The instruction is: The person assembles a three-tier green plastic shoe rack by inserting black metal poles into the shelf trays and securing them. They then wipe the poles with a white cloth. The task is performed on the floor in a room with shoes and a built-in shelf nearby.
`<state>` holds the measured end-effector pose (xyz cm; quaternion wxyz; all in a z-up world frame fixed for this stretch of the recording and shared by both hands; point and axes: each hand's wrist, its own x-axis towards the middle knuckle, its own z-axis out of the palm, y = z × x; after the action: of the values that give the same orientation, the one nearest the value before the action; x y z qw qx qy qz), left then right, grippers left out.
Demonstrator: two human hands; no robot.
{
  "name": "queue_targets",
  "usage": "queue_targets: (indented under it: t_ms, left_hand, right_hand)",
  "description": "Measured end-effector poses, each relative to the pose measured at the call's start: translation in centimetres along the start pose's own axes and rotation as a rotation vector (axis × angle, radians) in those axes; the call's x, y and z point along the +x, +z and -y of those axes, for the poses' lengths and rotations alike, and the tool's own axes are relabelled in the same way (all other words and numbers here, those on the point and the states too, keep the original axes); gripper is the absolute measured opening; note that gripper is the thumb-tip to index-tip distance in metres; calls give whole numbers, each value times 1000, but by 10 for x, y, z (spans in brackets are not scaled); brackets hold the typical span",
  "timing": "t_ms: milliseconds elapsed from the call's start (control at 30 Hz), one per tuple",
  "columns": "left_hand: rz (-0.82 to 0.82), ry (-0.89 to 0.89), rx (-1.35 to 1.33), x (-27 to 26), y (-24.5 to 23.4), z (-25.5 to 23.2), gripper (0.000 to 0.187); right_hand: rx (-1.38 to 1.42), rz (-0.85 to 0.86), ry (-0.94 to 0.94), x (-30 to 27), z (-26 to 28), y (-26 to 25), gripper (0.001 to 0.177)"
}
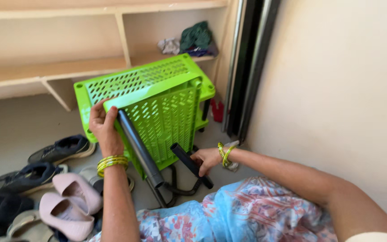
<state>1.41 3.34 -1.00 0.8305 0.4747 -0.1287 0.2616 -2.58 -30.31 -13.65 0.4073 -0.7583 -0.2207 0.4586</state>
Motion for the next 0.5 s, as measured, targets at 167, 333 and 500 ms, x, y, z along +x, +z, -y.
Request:
queue_targets:
  t_ms: [167, 333, 500]
  left_hand:
    - [36, 13, 46, -4, 2, 5, 27]
    - [49, 19, 49, -13, -2, -1, 28]
    - [83, -34, -4, -13, -14, -14, 29]
  right_hand:
    - [97, -132, -288, -62, 39, 14, 44]
    - [-95, -648, -377, -72, 62, 12, 33]
    - [222, -1104, -723, -93, 89, -34, 40]
